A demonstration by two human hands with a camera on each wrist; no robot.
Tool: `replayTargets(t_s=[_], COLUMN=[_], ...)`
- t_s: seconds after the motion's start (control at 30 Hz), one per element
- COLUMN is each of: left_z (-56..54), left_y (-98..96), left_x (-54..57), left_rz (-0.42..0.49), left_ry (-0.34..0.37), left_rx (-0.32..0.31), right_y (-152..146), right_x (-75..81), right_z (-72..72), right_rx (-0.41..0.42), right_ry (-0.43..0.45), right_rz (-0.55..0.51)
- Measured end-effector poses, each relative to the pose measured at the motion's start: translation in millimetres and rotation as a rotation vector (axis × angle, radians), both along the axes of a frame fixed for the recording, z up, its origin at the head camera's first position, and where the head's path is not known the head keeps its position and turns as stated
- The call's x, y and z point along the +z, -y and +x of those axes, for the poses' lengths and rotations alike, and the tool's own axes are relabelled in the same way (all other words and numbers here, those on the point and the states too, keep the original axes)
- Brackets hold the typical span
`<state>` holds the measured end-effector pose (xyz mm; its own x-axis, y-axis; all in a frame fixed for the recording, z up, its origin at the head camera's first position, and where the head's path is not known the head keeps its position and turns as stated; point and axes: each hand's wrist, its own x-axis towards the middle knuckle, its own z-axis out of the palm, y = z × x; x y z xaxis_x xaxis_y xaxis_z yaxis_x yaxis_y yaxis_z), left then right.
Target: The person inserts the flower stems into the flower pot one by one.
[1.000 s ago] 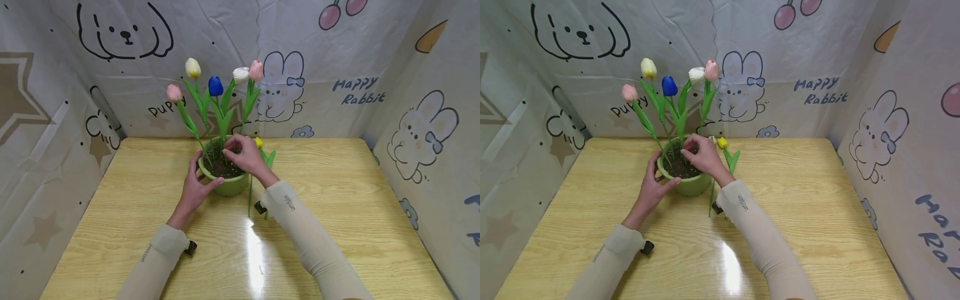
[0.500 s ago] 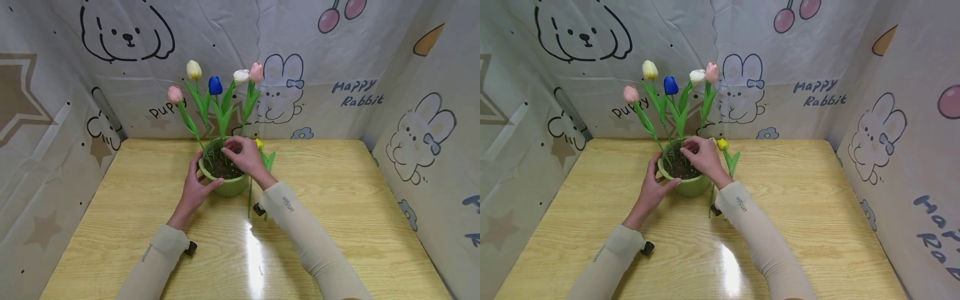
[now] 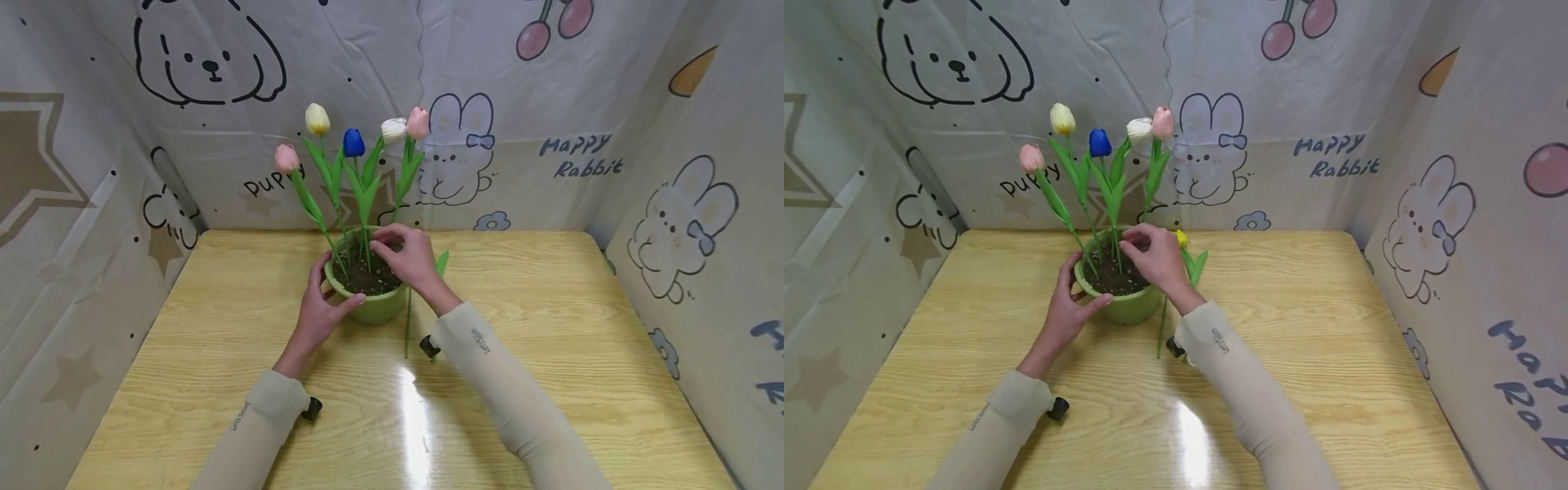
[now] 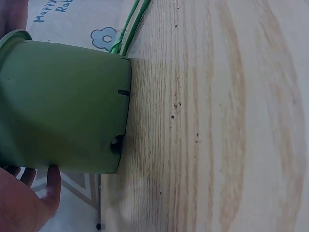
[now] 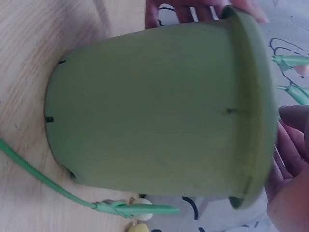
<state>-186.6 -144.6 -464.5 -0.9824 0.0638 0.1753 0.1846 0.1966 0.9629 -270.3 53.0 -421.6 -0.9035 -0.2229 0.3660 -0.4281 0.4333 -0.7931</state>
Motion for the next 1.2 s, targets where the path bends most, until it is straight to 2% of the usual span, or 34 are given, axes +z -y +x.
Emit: replayTargets(t_s=[0.13, 0.3, 0.53, 0.73, 1.2], left_z=[2.4, 2.1, 1.9, 1.3, 0.3], left_y=[-0.4, -1.1, 0.0, -0.2, -0.6], left_x=[3.4, 3.4, 2.3, 1.7, 0.6], left_rz=[-0.006, -0.010, -0.013, -0.011, -0.011], left_ry=[-0.004, -0.004, -0.004, 0.003, 0.018], left_rx=[0.005, 0.010, 0.009, 0.005, 0.010], right_y=[-13.0, -34.7, -67.6, -93.7, -124.7], right_x=[7.6, 16.9, 17.0, 5.5, -41.2], right_z=[4.6, 11.8, 17.6, 22.8, 29.4], right_rx=[0.008, -0.008, -0.014, -0.030, -0.123], right_ry=[0.018, 0.081, 0.176, 0.250, 0.467], right_rz=[-0.028, -0.075, -0.211, -0.296, -0.342])
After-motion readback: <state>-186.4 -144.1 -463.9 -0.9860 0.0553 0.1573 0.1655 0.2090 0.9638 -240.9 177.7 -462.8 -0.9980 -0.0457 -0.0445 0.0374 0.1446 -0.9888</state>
